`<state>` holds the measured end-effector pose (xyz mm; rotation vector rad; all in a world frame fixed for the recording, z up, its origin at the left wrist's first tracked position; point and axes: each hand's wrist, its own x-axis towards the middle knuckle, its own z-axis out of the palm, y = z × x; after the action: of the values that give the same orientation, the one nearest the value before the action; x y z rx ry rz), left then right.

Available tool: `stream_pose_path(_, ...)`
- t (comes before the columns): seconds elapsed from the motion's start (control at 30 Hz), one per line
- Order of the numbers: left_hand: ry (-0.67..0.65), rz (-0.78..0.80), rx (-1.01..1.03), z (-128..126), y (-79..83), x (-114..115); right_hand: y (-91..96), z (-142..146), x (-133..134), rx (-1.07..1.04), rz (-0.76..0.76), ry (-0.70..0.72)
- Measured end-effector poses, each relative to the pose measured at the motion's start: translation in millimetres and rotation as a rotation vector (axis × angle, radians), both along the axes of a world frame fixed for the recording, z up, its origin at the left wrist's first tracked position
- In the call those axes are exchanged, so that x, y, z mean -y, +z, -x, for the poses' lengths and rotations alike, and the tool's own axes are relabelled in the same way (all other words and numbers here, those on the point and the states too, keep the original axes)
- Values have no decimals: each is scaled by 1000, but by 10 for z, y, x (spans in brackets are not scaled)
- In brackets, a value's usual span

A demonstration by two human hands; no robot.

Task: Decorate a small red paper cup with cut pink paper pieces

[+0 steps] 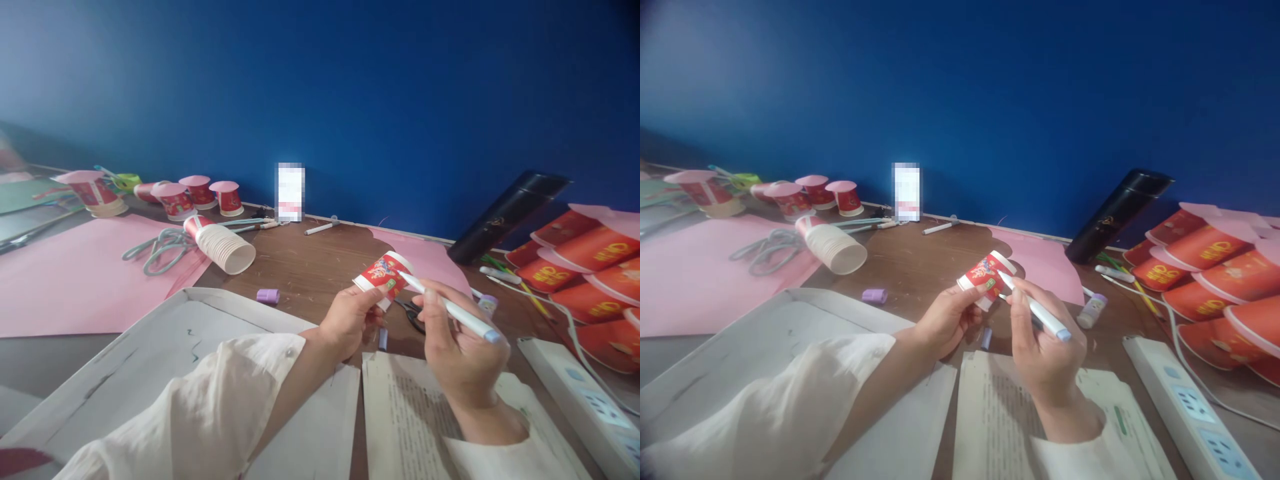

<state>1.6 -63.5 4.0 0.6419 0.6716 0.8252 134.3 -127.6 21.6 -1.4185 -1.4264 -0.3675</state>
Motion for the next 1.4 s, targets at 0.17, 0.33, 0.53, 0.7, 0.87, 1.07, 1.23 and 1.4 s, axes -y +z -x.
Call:
stream_pose_path(0.17, 21, -3, 22, -2, 4, -2, -11, -6, -10, 10, -3, -13)
stream_pose_path(0.33, 29, -2, 18, -9, 4, -5, -20, -5, -7, -12, -4, -17)
stream_pose_path(0.53, 23, -11, -18, -7, 1, 1, 26, 5, 13, -45, -25, -27)
stream_pose_path(0.7, -5, -9, -38, -1, -4, -1, 27, 1, 14, -47, -46, -15)
stream_pose_path(0.87, -21, -29, -33, -1, -12, 5, 0, -9, 13, -24, -17, -21)
stream_pose_path(1.07, -34, -54, -42, 4, 5, 20, 0, 5, -2, 3, -7, 20)
stream_pose_path(1.23, -29, -57, -35, -2, -6, 19, 1, 12, -11, 10, 1, 25)
stream_pose_path(1.4, -6, -27, 1, -8, -30, 1, 1, 13, 0, 21, -4, 11)
